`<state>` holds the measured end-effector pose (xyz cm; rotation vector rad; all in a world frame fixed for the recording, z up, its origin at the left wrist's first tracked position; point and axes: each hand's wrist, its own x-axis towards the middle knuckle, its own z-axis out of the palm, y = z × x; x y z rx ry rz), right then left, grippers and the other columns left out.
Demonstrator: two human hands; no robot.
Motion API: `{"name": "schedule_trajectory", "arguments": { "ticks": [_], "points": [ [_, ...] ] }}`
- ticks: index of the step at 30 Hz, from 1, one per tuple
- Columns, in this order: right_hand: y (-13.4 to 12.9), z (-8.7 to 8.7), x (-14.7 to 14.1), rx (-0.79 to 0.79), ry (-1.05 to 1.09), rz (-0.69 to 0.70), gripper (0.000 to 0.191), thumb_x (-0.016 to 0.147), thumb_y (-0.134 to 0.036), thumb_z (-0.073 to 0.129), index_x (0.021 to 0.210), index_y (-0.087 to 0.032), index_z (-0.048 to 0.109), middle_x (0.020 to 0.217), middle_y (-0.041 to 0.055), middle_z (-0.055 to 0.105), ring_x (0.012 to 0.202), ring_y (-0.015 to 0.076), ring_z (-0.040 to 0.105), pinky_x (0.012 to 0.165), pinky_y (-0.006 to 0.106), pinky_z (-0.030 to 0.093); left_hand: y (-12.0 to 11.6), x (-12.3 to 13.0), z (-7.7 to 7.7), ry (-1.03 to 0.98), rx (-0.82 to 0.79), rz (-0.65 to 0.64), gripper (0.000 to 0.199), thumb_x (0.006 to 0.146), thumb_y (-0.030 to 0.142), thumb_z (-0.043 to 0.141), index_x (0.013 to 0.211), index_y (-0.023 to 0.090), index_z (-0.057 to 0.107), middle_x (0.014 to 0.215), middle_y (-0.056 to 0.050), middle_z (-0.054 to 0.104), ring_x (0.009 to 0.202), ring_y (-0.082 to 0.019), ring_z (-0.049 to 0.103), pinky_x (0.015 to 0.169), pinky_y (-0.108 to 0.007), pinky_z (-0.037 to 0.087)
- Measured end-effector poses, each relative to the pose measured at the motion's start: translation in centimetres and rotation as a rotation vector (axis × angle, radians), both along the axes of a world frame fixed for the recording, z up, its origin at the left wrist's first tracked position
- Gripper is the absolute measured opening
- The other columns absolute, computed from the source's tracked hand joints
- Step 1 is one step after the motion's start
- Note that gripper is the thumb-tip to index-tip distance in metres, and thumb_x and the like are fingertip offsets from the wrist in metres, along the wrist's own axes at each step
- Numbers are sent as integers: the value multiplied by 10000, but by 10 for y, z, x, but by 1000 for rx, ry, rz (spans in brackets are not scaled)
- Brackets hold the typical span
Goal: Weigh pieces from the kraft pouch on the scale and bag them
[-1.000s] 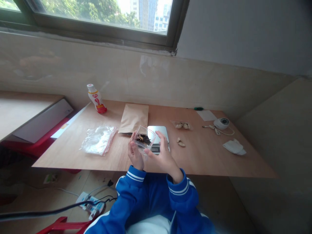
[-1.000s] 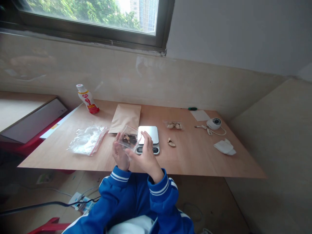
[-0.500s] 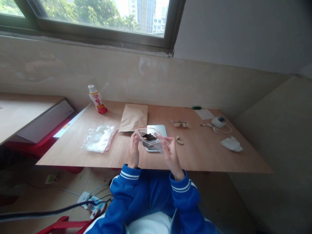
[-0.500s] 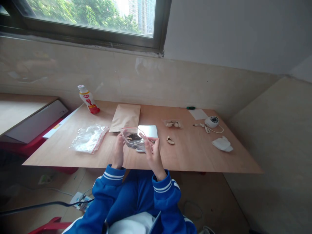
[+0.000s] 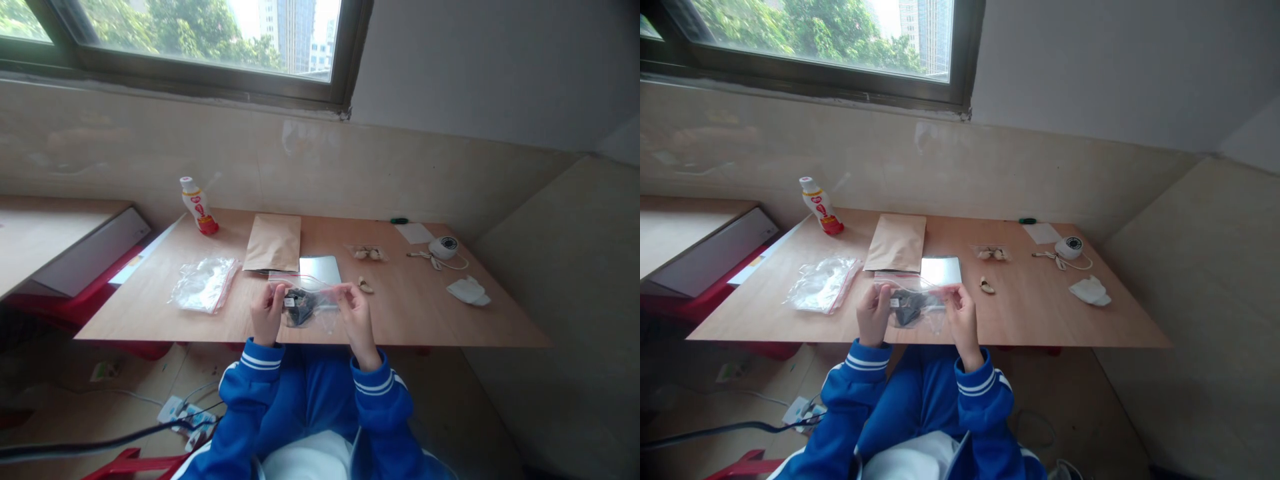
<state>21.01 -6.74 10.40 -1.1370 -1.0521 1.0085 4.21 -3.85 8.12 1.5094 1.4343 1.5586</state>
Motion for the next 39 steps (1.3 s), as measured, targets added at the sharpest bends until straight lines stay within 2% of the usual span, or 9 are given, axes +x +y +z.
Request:
{"name": "schedule_trajectory", "arguments": {
  "ticks": [6,9,13,16,18,22,27,34,39],
  "points": [
    [6,-15,-13,-50,234,25,385,864,-518,561,1032,-187,663,1070,89,718,976,238,678,895,395,523,-1,1,31,236,-40,9,334,895,492,468,904,216,656,798,-6,685,585,-112,579,557,-221,429],
    [7,-10,-4,3,157,-38,371,875,-491,561,1019,-179,700,1092,95,714,1032,245,659,935,400,502,2,-4,35,290,-53,-32,306,879,480,505,946,230,669,933,-29,699,785,-167,647,652,-248,467],
    [3,6,5,109,-16,-168,334,889,-461,556,1028,-204,718,1124,79,707,1088,241,638,983,395,473,-2,0,34,145,-5,-197,326,919,421,451,1055,224,672,1081,-55,701,1084,-222,609,915,-332,466],
    [2,11,3,126,-105,-70,330,872,-476,578,1045,-235,723,1150,67,699,1128,253,622,984,395,482,-14,11,43,108,92,-252,299,927,357,453,1081,224,673,1143,-56,689,1112,-213,605,986,-349,439],
    [2,8,1,108,-85,-25,344,875,-493,564,1031,-234,729,1118,68,713,1108,257,636,973,401,493,-22,17,53,158,215,-192,222,894,326,528,989,237,708,1071,-39,713,1065,-212,623,1015,-367,417],
    [2,1,3,64,15,-128,388,900,-512,511,996,-204,727,1003,78,746,976,249,693,902,405,531,-25,16,66,-79,91,-13,242,886,363,534,818,201,700,832,-24,723,823,-176,673,789,-293,521],
    [-4,11,10,61,-99,-86,370,893,-510,525,950,-206,729,826,58,764,827,236,721,802,375,563,-16,7,58,-357,-105,59,300,870,426,534,771,165,643,698,-13,684,615,-125,638,579,-212,505],
    [-8,21,13,42,-107,-96,349,874,-509,554,898,-198,712,769,53,758,726,220,723,700,341,585,-17,5,48,-487,-158,-54,284,826,446,592,937,186,569,681,-3,664,555,-122,634,425,-173,458],
    [-8,18,21,-10,-20,-20,318,805,-496,653,887,-191,687,744,49,758,721,223,728,719,350,598,-18,4,46,-493,-181,-39,296,822,462,587,899,179,546,711,-15,673,519,-121,632,400,-179,471]
  ]
}}
